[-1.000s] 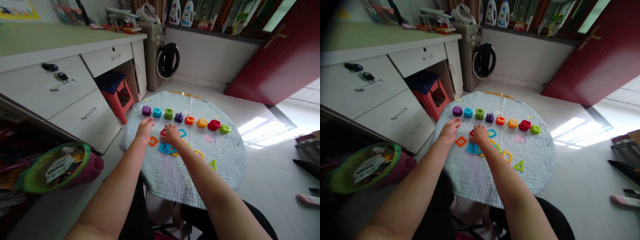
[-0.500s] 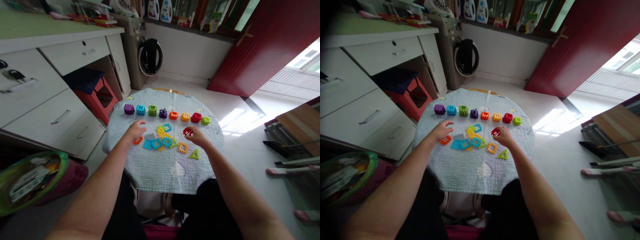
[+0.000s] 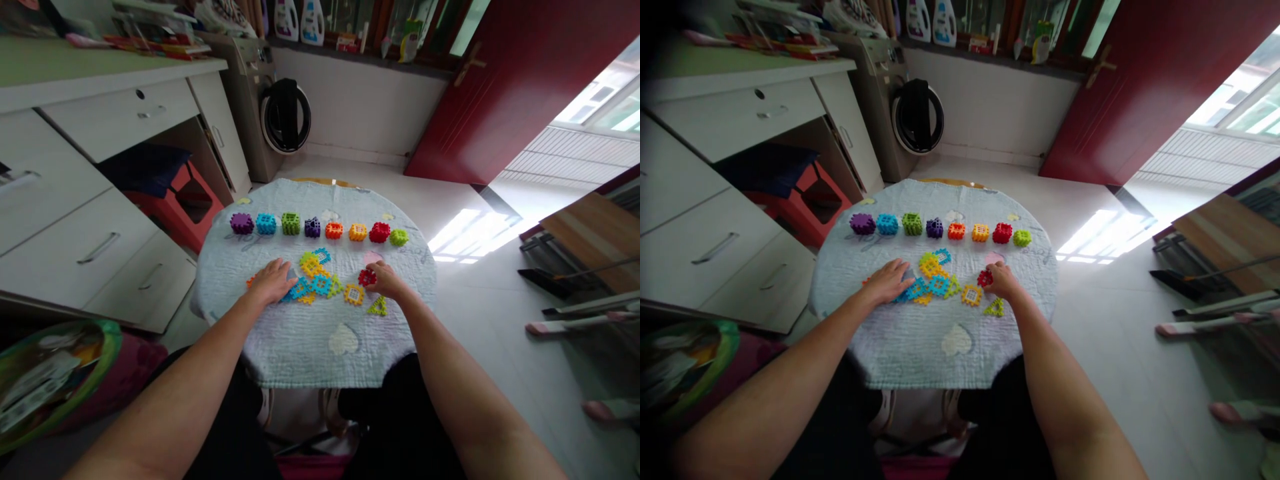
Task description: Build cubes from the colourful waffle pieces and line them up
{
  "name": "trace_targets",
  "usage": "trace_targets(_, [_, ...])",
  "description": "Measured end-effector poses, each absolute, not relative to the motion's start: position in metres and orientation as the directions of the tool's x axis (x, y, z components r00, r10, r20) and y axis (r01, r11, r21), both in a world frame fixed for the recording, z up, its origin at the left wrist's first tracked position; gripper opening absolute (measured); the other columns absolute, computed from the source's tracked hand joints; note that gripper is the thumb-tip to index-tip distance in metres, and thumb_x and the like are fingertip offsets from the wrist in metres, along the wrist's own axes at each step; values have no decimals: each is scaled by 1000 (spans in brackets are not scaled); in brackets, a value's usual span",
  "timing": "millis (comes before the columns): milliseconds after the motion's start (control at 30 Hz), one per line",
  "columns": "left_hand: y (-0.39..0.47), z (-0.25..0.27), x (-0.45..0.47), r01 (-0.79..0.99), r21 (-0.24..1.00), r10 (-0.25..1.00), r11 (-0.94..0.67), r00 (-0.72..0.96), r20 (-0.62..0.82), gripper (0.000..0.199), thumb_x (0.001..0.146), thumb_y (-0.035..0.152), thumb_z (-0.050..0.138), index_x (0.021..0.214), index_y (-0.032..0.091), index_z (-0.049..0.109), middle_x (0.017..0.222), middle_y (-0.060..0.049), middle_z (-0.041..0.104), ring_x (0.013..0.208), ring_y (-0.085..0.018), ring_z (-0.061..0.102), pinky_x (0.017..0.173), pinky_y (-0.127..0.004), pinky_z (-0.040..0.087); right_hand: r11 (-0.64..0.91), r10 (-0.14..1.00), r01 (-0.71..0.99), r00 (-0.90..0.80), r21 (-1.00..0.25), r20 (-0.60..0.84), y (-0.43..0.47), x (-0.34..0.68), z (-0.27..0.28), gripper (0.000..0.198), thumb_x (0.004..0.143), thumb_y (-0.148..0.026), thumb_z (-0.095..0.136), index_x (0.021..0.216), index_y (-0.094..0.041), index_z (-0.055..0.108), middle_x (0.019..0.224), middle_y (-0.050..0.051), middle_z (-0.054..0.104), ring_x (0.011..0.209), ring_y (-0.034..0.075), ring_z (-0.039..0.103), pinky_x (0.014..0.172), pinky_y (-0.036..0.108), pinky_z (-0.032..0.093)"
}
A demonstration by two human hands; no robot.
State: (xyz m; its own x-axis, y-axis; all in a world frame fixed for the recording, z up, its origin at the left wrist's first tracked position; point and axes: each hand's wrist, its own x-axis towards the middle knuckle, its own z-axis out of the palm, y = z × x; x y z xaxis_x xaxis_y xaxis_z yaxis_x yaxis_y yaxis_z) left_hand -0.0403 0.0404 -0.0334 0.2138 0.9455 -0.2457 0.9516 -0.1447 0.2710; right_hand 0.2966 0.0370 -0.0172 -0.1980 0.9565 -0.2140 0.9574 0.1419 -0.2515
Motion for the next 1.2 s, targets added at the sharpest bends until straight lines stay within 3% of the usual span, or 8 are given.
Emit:
trace_targets(267, [43,-29,-43,939,268,945,-216,270,-186,51,80,37,55,127,17,51,141,-17,45,132,-30,39,106,-39,31,162,956,959,-211,-233,-204,40,299,-20,48,67,-26,72,112,-17,61,109,11,54,99,23,53,87,31,39])
trace_targets(433, [44,-20,-43,911,303,927,-280,339,-162,33,76,25,56,107,18,62,117,-12,57,112,-26,53,99,-35,39,178,957,962,-218,-207,-193,38,294,-21,45,66,-19,68,111,-16,61,107,12,54,97,23,52,88,33,39])
trace_targets(567, [42,-13,-42,903,339,923,-265,339,-182,27,73,14,53,96,20,64,106,-9,59,101,-23,57,92,-32,42,143,973,954,-185,-265,-142,46,300,-14,49,63,-19,68,111,-16,60,107,9,53,91,20,52,86,32,40])
trace_targets(800, [43,-6,-43,917,326,933,-230,303,-194,36,73,11,51,105,22,63,108,-8,61,102,-23,58,90,-33,43,34,997,958,-13,-284,75,112,338,29,55,68,-20,62,122,-18,55,114,11,52,101,23,51,90,32,40])
trace_targets(1000, [49,-12,-60,930,290,947,-226,280,-161,39,77,23,51,115,19,60,118,-12,58,110,-27,54,96,-36,40,1,1000,992,-2,-128,-10,167,352,36,54,67,-15,62,121,-17,58,116,12,54,101,22,53,92,30,41])
trace_targets(1200, [47,-5,-67,944,249,933,-216,275,-233,46,78,30,52,120,13,57,124,-16,56,116,-29,51,101,-38,35,34,997,994,-40,-107,-61,181,358,24,56,66,-9,63,121,-15,60,116,14,56,99,24,56,92,33,41])
